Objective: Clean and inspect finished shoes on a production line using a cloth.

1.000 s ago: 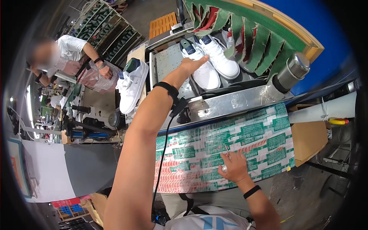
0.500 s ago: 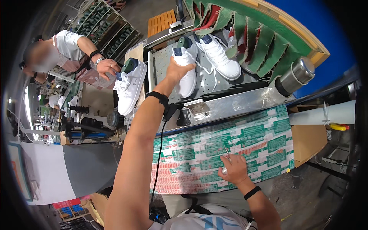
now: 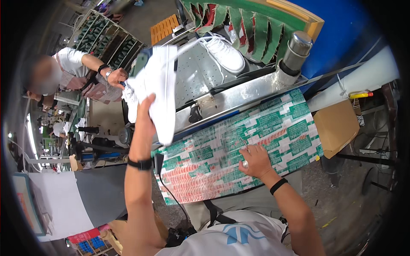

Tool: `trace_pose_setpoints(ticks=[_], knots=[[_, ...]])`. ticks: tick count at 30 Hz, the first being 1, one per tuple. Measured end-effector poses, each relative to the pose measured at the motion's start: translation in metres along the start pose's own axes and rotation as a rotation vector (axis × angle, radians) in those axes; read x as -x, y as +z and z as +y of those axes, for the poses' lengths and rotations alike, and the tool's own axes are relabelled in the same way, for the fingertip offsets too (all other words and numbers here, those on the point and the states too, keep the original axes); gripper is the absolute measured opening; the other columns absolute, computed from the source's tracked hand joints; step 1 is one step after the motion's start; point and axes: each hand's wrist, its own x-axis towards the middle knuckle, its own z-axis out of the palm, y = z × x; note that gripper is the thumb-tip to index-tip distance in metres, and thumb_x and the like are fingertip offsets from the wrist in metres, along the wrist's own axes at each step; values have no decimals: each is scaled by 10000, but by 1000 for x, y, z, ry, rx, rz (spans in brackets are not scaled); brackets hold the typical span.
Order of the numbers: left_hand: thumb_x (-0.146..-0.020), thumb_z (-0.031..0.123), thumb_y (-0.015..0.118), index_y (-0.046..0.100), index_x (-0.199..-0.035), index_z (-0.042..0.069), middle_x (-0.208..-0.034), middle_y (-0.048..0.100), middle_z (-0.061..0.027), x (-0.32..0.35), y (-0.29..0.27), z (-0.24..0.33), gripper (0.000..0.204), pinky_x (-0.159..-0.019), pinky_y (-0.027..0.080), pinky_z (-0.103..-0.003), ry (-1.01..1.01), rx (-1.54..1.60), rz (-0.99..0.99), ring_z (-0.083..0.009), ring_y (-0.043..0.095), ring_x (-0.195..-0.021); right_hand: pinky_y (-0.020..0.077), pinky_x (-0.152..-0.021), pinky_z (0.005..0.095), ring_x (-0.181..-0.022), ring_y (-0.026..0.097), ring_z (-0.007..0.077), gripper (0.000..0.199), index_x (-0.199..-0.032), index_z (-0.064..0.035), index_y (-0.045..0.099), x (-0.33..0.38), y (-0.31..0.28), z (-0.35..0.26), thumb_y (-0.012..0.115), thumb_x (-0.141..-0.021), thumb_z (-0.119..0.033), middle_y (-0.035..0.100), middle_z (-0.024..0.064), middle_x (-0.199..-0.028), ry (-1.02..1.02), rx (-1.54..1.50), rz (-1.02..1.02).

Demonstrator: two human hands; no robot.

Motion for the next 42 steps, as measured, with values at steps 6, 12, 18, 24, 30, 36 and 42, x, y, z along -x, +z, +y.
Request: trace_pose_setpoints(ticks=[6,12,18,24,30,36,42], knots=[[-865,176,919,600,-1456,0,-1317,745,-134,187,11,-86,694,-1048,568,-387,48,-535,352,-230,720,-1188,538,-905,499,-988,665,360,407,-1184,-102,776,-7,-4,-3,813,-831,-303,660,127,-1069,-39,-27,23],[-883,392,948,563,-1434,-90,-1389,690,-277,256,-6,-223,827,-1101,549,-469,79,-927,267,-389,701,-1287,526,-890,517,-1014,661,368,415,-1200,-97,761,-13,5,-5,828,-835,-283,647,139,-1091,-64,0,46],[-1043,253,856,689,-1128,15,-999,722,-30,286,-26,-215,303,-893,560,-344,35,-811,247,-161,684,-944,549,-882,514,-1016,679,387,572,-1383,-50,703,15,12,-26,845,-871,-260,675,159,-1102,99,-20,102],[-1068,150,799,729,-1031,77,-902,700,36,284,-52,-199,108,-731,508,-272,-160,-171,140,-80,622,-803,570,-954,475,-1063,712,356,867,-1637,42,497,47,-28,-121,833,-884,-226,712,178,-1177,294,-491,-140],[-1008,274,849,769,-1117,69,-950,795,-30,223,-146,-143,246,-792,606,-382,-170,-946,240,-186,757,-868,546,-952,484,-1033,674,374,923,-1654,55,468,11,-31,-174,848,-862,-227,691,196,-1179,-271,-220,-214],[-879,359,959,704,-1489,86,-1435,734,-189,190,-68,-126,716,-980,616,-425,350,-930,5,-315,764,-1181,491,-900,494,-1011,645,372,923,-1615,92,492,-2,-15,-185,846,-844,-270,665,190,-1129,-426,147,-278],[-842,397,994,647,-1574,80,-1599,650,-182,174,-51,-121,870,-1103,571,-422,46,-837,-279,-342,710,-1327,547,-878,487,-963,689,384,810,-1558,100,559,-29,-35,-195,810,-882,-268,696,183,-1050,-307,-90,-433]])
